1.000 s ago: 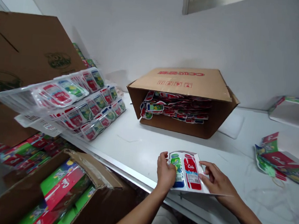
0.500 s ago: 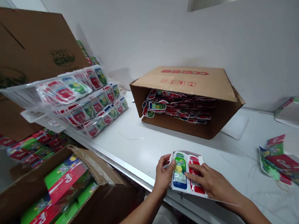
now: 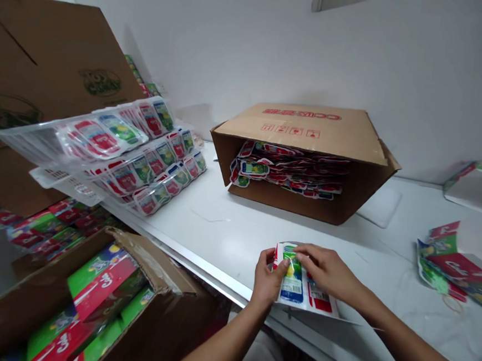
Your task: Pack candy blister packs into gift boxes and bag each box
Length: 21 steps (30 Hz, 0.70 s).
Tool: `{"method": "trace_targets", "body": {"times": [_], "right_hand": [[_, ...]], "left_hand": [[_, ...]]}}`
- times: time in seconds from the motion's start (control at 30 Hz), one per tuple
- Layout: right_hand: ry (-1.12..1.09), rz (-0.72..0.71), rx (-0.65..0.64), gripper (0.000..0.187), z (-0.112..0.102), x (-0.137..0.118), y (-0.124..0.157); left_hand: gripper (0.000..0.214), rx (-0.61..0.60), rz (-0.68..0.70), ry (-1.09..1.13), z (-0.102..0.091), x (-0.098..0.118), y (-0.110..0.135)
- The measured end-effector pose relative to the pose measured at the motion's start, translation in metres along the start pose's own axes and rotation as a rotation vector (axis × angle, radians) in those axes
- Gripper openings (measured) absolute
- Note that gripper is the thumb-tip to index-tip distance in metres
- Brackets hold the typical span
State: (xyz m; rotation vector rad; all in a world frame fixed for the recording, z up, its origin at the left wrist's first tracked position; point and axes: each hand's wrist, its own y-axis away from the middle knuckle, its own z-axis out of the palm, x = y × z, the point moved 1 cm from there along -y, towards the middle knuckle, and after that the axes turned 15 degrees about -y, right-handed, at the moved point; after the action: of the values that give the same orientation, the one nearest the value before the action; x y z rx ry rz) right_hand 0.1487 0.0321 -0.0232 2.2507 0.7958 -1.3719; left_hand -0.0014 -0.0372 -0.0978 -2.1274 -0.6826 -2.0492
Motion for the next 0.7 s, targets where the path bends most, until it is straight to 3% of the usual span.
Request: {"method": "trace_targets", "body": {"times": [0.1, 0.17, 0.3, 0.5, 0.7], "right_hand": [[-0.239, 0.4, -0.056, 0.032, 0.014, -0.001, -0.024], [-0.279, 0.52, -0.14, 0.03, 0.023, -0.001, -0.038], [-0.308, 0.555, -0.158, 0.023, 0.037, 0.002, -0.049], [-0.464, 0.585, -0.105, 0.023, 0.046, 0.005, -0.04], [-0.53, 0.555, -0.05, 0.01, 0.049, 0.005, -0.038]], "left_hand": [[0.065, -0.049, -0.007, 0.119, -0.001, 0.001, 0.005], [0.07, -0.09, -0.012, 0.181, -0.002, 0.0, 0.007], [0.074, -0.164, -0.002, 0.278, -0.007, -0.001, 0.01], [0.074, -0.234, 0.023, 0.354, -0.01, -0.009, 0.012], [0.081, -0.187, 0.028, 0.266, -0.005, -0.014, 0.012]]}}
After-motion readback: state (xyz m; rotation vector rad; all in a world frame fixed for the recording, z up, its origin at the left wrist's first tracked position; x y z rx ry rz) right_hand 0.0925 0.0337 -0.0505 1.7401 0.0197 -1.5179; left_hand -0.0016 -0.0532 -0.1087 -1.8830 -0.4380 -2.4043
